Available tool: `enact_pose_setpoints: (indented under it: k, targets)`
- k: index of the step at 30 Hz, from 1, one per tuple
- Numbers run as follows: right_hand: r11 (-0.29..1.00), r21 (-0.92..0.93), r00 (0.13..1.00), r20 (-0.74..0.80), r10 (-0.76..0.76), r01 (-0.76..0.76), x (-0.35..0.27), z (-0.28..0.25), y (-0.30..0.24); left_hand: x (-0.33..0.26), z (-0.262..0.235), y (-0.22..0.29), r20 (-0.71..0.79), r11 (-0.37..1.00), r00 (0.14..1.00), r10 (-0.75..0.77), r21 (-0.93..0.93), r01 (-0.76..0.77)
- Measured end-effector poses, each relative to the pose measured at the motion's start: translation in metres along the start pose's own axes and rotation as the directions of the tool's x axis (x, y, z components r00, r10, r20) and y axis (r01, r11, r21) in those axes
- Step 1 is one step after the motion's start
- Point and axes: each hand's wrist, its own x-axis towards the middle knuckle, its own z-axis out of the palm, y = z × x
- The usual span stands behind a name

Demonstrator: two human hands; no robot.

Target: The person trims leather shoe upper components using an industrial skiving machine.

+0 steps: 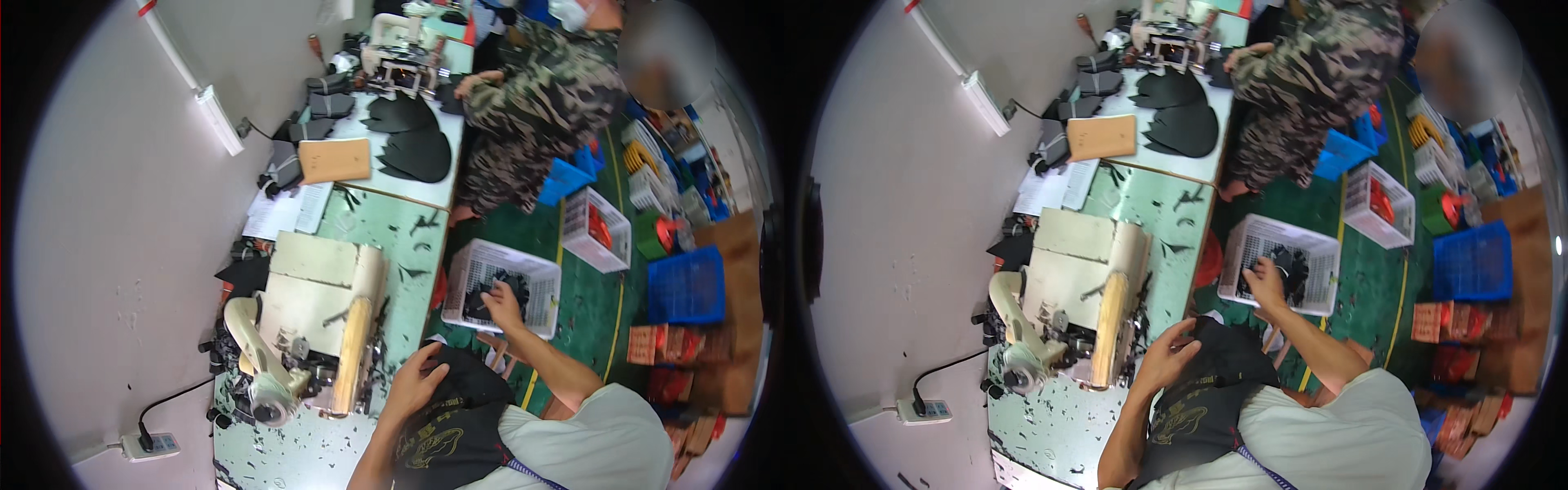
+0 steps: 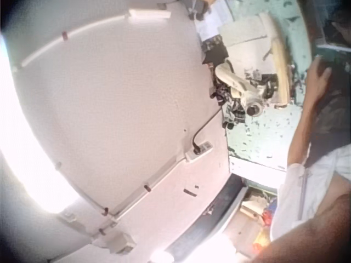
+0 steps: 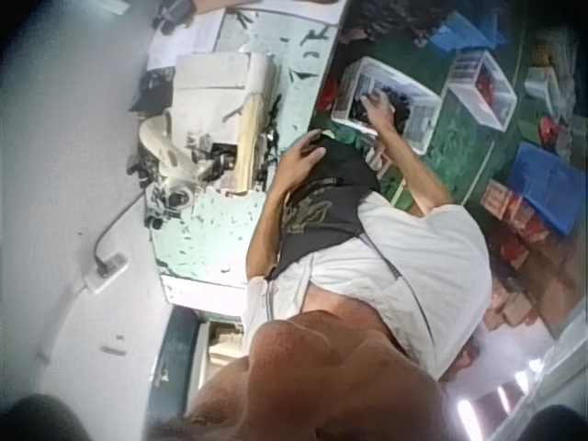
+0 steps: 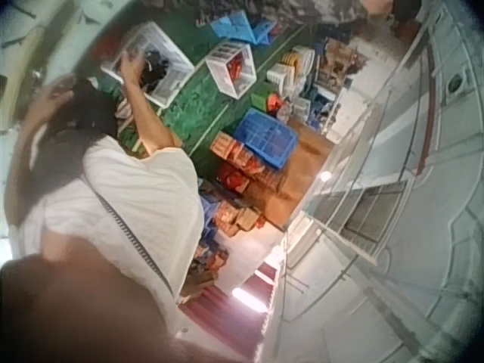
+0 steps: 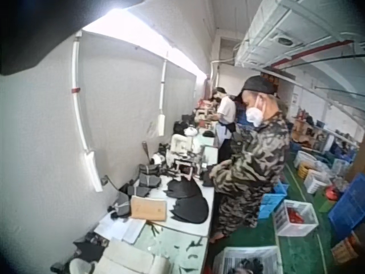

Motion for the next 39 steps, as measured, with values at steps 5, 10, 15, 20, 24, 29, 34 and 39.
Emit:
enact_pose_setpoints:
  k: [5,10,15,20,24,29,34,39]
  targets:
    - [0.903,0.133,0.829,0.358,-0.429,0.409,0.095,0.155,-0.147,0.014,-0.032,0.029,-0.154,0.982,0.981,-0.115,-0.167,0.089]
    - [0.903,-0.173,0.816,0.518,-0.256,0.393,0.158,0.292,-0.293,0.011,-0.045,0.042,-0.351,0.926,0.911,-0.218,-0.370,0.079]
    - [0.830,-0.401,0.848,0.509,-0.150,0.387,0.182,0.380,-0.351,0.015,-0.060,0.060,-0.443,0.862,0.849,-0.290,-0.506,0.030]
    - [0.931,-0.235,0.916,0.355,-0.187,0.280,0.195,0.400,-0.331,0.029,-0.069,0.078,-0.439,0.847,0.844,-0.307,-0.531,0.032]
    - [0.843,0.207,0.747,0.393,-0.536,0.497,0.152,0.316,-0.322,0.030,-0.075,0.089,-0.551,0.925,0.797,-0.245,-0.380,0.022]
    - [0.602,0.366,0.155,0.752,-0.641,0.710,0.111,0.162,-0.335,0.036,-0.081,0.129,-0.799,0.891,0.495,0.342,0.443,0.099]
    - [0.659,0.475,-0.266,0.878,-0.398,0.583,0.053,0.110,-0.318,0.033,-0.086,0.140,-0.532,0.948,0.846,-0.035,0.251,0.197]
    - [0.254,0.290,-0.015,0.686,-0.728,0.923,-0.016,0.088,-0.265,0.004,-0.050,0.101,-0.639,0.951,0.756,-0.143,0.123,0.284]
